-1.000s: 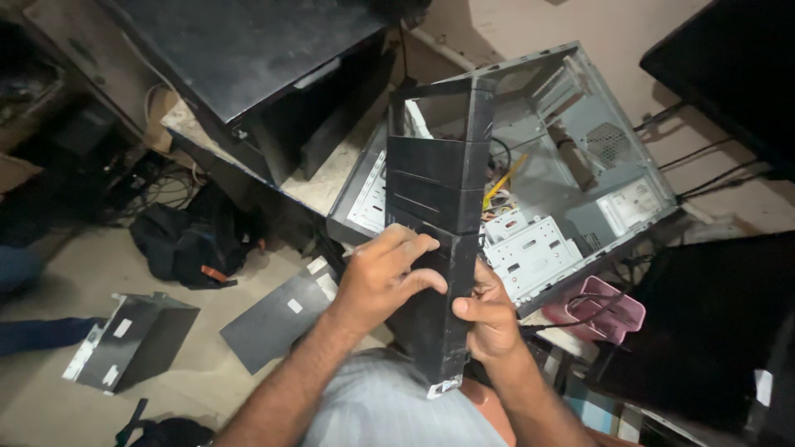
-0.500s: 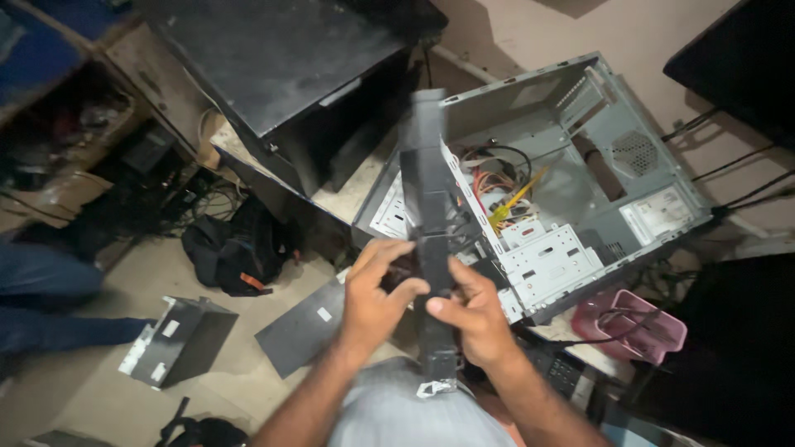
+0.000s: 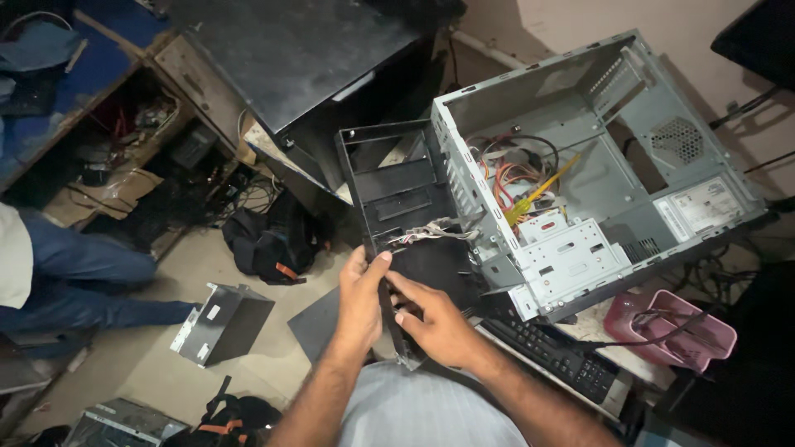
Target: The person attaches the black front bezel to an open desktop computer case, aligns it and presses it into place, then routes and connects the internal cables and works on components inside the case using a screwdriver.
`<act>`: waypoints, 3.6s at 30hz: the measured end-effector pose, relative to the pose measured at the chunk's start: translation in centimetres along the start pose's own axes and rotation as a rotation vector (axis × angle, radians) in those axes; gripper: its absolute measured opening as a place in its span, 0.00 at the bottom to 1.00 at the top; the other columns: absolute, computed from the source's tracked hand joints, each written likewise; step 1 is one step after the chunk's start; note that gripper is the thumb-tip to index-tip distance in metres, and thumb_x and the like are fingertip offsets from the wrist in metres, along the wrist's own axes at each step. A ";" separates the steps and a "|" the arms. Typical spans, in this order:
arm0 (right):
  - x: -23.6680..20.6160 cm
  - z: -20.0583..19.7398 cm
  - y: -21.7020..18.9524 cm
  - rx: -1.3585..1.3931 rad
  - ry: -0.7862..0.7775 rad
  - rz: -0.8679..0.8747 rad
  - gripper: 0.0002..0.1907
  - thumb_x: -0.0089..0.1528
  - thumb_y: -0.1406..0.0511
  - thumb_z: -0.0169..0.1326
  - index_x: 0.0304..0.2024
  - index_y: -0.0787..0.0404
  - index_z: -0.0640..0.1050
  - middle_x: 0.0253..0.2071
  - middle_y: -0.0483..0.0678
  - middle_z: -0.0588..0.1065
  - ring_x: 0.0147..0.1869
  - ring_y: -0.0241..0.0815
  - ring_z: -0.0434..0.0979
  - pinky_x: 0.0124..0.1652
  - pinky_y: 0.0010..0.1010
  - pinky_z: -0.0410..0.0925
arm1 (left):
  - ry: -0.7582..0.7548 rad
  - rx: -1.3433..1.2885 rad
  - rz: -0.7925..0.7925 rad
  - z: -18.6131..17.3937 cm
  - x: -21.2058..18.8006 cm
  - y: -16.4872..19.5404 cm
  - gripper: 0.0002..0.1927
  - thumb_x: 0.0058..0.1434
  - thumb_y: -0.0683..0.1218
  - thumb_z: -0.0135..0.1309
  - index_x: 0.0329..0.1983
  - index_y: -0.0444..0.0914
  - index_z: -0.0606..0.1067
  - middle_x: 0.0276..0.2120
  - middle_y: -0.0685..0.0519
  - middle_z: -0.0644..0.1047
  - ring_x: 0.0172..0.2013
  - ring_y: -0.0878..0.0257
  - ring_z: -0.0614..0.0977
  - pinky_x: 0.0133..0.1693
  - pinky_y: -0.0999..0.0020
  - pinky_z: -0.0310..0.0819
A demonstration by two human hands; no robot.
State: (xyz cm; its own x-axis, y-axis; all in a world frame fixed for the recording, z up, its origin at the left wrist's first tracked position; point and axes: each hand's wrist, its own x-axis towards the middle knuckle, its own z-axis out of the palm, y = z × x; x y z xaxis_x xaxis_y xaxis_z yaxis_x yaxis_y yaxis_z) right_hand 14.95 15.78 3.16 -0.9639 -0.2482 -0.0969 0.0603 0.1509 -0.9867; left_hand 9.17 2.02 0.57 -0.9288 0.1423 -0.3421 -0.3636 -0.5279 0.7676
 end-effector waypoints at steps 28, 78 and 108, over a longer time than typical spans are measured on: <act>-10.2 -11.9 -7.2 -0.380 0.104 -0.439 0.18 0.59 0.70 0.59 0.52 0.66 0.80 0.46 0.56 0.82 0.51 0.53 0.84 0.50 0.38 0.74 | 0.542 1.401 0.275 1.8 1.1 6.1 0.22 0.57 0.50 0.58 0.52 0.36 0.74 0.41 0.35 0.81 0.45 0.35 0.81 0.49 0.45 0.74; -8.2 -21.9 -6.7 -0.451 0.480 0.293 0.09 0.59 0.69 0.55 0.42 0.65 0.80 0.56 0.48 0.79 0.39 0.45 0.75 0.38 0.30 0.68 | -0.355 0.279 0.114 3.4 -1.9 3.3 0.47 0.57 0.41 0.56 0.76 0.35 0.46 0.62 0.44 0.67 0.60 0.57 0.72 0.61 0.60 0.66; 10.7 -26.5 -0.1 -1.704 -0.382 0.151 0.12 0.61 0.62 0.53 0.43 0.49 0.85 0.43 0.50 0.82 0.48 0.52 0.84 0.43 0.46 0.76 | -0.025 0.269 0.170 1.0 -4.6 7.2 0.38 0.55 0.39 0.46 0.74 0.35 0.61 0.58 0.48 0.74 0.54 0.61 0.77 0.55 0.67 0.70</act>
State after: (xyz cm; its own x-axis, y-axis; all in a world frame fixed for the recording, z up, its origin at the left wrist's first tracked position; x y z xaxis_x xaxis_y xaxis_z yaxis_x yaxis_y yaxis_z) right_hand -2.28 38.46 5.67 -0.8510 -0.2925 -0.4362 -0.4212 0.8762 0.2343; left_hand 10.79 -1.58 8.24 -0.9782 0.0934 -0.1854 -0.2054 -0.3056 0.9297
